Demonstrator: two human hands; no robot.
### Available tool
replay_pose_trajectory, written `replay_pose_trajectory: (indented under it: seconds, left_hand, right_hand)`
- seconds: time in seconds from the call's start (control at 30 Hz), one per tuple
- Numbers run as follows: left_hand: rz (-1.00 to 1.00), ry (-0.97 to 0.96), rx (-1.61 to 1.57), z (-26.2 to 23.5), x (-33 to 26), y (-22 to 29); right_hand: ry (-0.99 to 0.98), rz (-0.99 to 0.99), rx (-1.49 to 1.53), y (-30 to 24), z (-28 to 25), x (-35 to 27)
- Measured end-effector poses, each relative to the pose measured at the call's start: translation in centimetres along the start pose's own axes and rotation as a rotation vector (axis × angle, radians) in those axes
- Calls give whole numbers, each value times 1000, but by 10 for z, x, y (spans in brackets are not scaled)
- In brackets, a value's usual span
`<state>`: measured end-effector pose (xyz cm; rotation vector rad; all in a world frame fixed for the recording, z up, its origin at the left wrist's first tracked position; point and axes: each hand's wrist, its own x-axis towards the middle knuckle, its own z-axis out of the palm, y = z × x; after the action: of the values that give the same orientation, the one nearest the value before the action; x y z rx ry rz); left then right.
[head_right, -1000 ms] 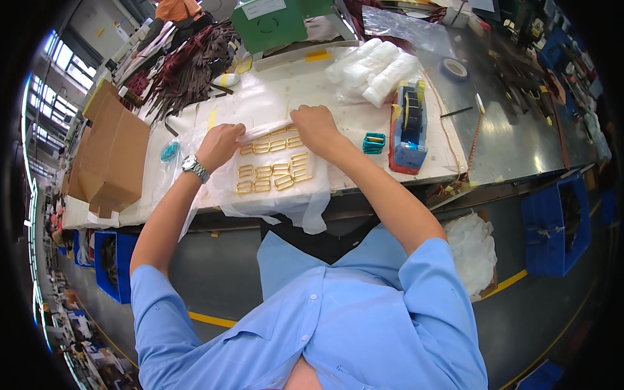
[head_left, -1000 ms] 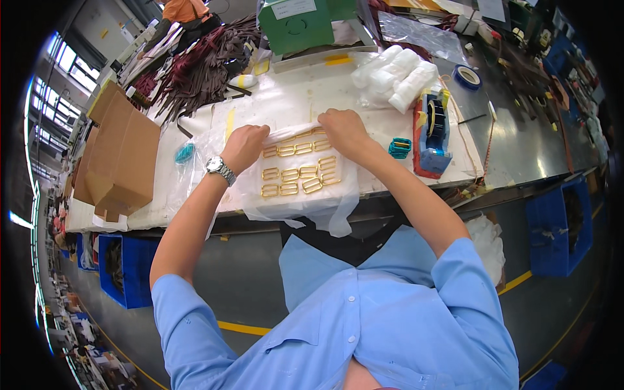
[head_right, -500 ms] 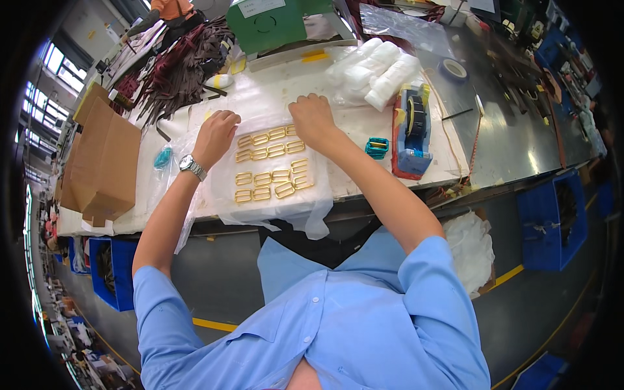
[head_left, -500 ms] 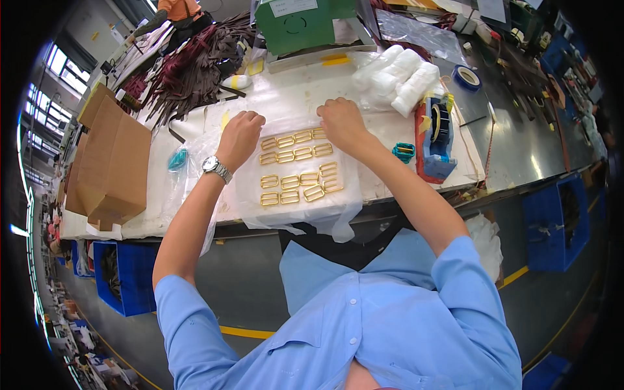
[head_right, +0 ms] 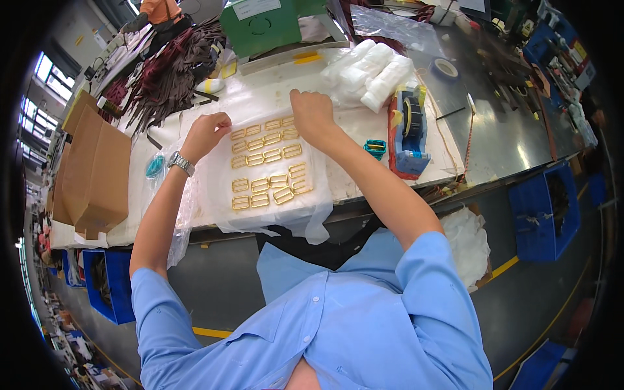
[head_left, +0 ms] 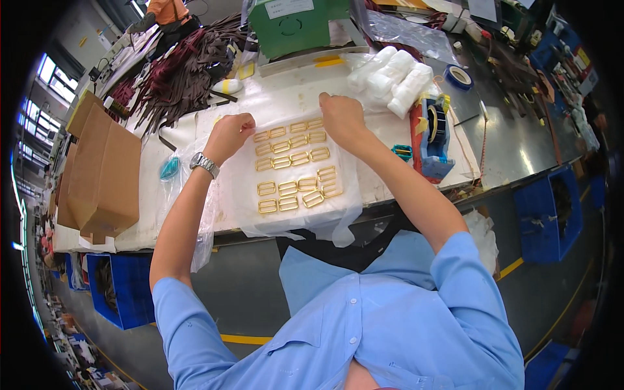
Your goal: Applying protective blue tape to gold-colored metal buckles at a workbench.
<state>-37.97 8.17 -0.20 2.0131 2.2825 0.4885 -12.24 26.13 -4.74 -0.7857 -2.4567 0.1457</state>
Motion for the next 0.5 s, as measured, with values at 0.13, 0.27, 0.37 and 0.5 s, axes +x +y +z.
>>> replay_pose_trajectory:
  seconds: [0.13, 0.27, 0.37, 0.5]
  left_hand:
    - [-50, 73, -93, 11, 23, -20]
    - [103, 141, 158, 35, 44, -20]
    - [201, 196, 224, 47, 37, -31]
    - [278, 222, 230, 41, 26, -36]
  right_hand:
    - [-8, 30, -15, -2, 6, 20]
    - [70, -41, -2, 3, 13, 23]
    - [153, -225, 109, -20, 3, 5]
    - [-13, -135, 272, -25, -12, -41]
